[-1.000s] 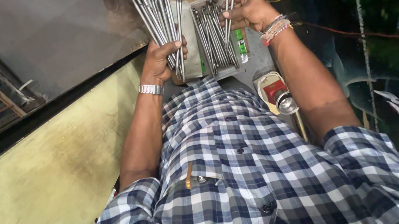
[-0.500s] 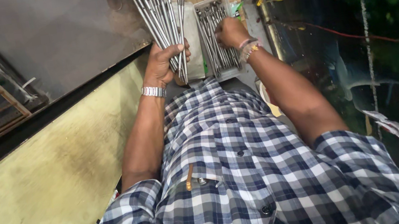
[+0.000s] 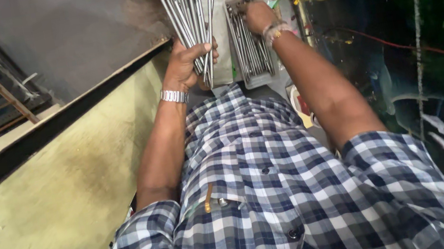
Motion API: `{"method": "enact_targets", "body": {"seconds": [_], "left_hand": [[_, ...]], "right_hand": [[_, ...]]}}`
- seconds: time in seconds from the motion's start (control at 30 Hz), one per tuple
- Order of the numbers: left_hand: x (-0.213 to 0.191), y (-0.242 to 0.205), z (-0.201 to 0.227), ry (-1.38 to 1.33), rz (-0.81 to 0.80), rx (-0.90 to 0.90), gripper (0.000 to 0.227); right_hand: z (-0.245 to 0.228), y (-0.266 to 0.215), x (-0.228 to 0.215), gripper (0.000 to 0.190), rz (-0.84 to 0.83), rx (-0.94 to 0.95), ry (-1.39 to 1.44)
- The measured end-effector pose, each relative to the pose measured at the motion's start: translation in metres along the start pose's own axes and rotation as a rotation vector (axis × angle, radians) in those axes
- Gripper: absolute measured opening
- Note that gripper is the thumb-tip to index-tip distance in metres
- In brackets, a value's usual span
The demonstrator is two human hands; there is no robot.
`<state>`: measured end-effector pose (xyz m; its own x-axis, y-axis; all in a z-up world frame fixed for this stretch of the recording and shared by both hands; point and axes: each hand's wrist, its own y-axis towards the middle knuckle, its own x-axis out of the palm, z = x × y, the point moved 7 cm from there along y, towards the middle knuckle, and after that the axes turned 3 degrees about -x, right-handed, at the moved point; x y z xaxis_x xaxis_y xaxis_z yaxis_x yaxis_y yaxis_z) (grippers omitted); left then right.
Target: The person gathers loose metal rods from a plastic tray, bundles them, and places them into a green packaging sleeve. They then close the sleeve and set it aside on a shelf.
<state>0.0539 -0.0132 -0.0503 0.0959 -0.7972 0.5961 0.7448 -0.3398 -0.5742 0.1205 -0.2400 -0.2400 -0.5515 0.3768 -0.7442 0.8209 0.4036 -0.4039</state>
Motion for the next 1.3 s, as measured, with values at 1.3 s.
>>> {"method": "enact_targets", "body": {"seconds": [1.3], "left_hand": [[0.017,0.009,-0.012,0.021,-0.036,-0.025,0.039]], "right_hand": [[0.006,-0.125,0.085,0.084,0.399,0.463,0.534]]}}
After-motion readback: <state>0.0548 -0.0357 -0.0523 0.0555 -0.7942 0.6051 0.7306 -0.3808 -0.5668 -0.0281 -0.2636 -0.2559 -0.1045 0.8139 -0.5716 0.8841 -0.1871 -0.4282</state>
